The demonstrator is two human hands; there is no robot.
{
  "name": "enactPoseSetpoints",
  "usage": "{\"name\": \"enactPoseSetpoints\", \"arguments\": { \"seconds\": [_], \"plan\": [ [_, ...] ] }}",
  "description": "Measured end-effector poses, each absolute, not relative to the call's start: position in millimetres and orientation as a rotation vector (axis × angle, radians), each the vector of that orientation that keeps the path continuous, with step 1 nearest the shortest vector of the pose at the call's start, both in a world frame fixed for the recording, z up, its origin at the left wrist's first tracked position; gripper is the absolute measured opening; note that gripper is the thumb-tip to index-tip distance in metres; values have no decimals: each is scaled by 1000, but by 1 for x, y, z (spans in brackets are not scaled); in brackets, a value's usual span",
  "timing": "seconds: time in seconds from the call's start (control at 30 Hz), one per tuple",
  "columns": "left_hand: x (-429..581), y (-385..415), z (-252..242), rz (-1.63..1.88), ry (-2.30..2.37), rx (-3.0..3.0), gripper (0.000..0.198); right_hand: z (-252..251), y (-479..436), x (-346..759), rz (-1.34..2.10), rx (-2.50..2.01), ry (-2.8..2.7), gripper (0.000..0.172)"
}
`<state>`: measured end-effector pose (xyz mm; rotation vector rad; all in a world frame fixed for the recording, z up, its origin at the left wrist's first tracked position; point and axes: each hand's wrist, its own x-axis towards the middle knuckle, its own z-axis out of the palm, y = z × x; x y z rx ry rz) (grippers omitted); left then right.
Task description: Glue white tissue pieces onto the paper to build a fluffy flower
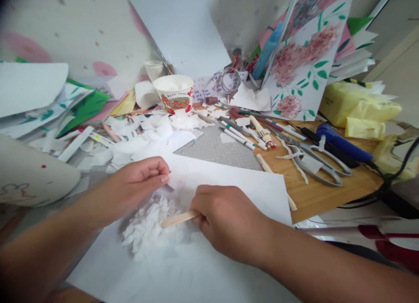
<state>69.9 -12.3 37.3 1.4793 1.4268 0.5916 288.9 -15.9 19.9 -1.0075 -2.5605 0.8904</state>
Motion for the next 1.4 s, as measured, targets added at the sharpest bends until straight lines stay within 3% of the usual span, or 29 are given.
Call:
{"name": "enactPoseSetpoints", "arguments": {
  "seconds": [0.37, 1.07, 1.4],
  "plan": [
    [69, -12, 38, 579, 1437, 1469, 18, 18, -15, 294, 952, -979, -2490, 29],
    [68, -12, 35, 591, 1417, 1471, 18, 25, -18, 287, 866, -999, -2646, 19],
    [68, -12, 37, 597, 1438, 1529, 20, 25, -15, 300, 940, -935, -2608, 29]
  ]
}}
